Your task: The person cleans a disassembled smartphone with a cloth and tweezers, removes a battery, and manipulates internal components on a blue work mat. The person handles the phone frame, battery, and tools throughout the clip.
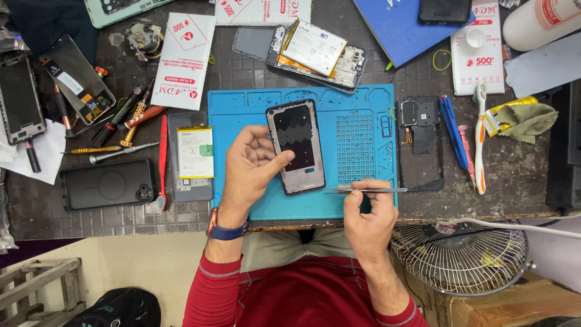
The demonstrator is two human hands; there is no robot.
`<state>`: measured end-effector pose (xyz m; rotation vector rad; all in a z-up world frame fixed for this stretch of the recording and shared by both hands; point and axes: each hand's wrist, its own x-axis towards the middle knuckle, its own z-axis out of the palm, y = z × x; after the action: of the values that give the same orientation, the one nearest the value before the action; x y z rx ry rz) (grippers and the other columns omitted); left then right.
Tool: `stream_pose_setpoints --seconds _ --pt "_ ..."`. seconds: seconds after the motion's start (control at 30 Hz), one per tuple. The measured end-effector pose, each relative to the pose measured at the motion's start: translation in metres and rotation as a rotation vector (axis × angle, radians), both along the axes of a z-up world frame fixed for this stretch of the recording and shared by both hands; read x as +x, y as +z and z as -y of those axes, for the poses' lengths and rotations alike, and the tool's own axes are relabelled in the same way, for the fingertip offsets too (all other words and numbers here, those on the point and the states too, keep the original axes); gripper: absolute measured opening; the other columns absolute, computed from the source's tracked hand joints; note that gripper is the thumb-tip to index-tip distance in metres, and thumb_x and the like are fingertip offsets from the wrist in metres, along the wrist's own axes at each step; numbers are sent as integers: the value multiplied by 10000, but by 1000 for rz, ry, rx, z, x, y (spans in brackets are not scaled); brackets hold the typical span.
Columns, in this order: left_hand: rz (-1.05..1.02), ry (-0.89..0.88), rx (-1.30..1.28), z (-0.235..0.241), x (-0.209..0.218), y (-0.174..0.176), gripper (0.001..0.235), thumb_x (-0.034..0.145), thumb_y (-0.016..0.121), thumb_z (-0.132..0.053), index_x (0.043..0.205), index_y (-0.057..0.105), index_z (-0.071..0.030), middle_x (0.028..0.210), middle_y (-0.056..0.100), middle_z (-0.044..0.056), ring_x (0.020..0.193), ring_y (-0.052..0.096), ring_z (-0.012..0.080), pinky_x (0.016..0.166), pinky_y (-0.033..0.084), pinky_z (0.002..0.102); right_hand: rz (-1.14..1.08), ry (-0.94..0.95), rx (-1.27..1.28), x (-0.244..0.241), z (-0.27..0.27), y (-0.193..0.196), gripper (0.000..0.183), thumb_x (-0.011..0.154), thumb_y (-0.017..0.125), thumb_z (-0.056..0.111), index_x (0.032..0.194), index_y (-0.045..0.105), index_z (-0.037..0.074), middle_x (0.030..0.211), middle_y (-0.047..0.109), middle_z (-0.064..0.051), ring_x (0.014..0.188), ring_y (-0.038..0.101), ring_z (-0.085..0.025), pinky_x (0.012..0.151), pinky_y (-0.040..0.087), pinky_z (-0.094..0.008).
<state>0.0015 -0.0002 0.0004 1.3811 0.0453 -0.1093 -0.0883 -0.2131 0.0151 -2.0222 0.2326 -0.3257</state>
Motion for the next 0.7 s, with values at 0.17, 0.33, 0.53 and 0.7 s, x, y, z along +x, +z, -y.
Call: stream_pose_setpoints --seconds 0.17,0.33,0.53,0.7 --pt "-1 5 -1 -1 -1 0 400 864 819 18 1170 561 19 957 645 57 830 672 89 718 580 225 -12 8 -20 1 -1 3 111 952 602 17 1062 600 9 920 752 -109 870 759 -193 784 596 -307" --pt "-23 2 6 -2 -1 -3 387 858 814 14 1141 550 7 940 639 45 813 661 75 692 574 216 48 78 -148 3 -5 8 99 901 629 1 997 644 23 947 674 -95 888 668 -228 789 553 -350" --pt "-50 26 18 1 2 3 397 832 816 11 1129 554 -12 897 611 21 775 623 69 656 540 206 188 155 -263 8 -7 14 102 830 651 0 921 652 46 901 673 -63 902 608 -274 819 493 -419" --pt "-45 31 -10 3 1 1 383 825 815 4 1107 556 -14 886 600 11 776 614 71 664 537 207 112 21 46 4 -5 -1 124 874 597 31 997 578 31 936 624 -84 851 661 -226 767 556 -369"
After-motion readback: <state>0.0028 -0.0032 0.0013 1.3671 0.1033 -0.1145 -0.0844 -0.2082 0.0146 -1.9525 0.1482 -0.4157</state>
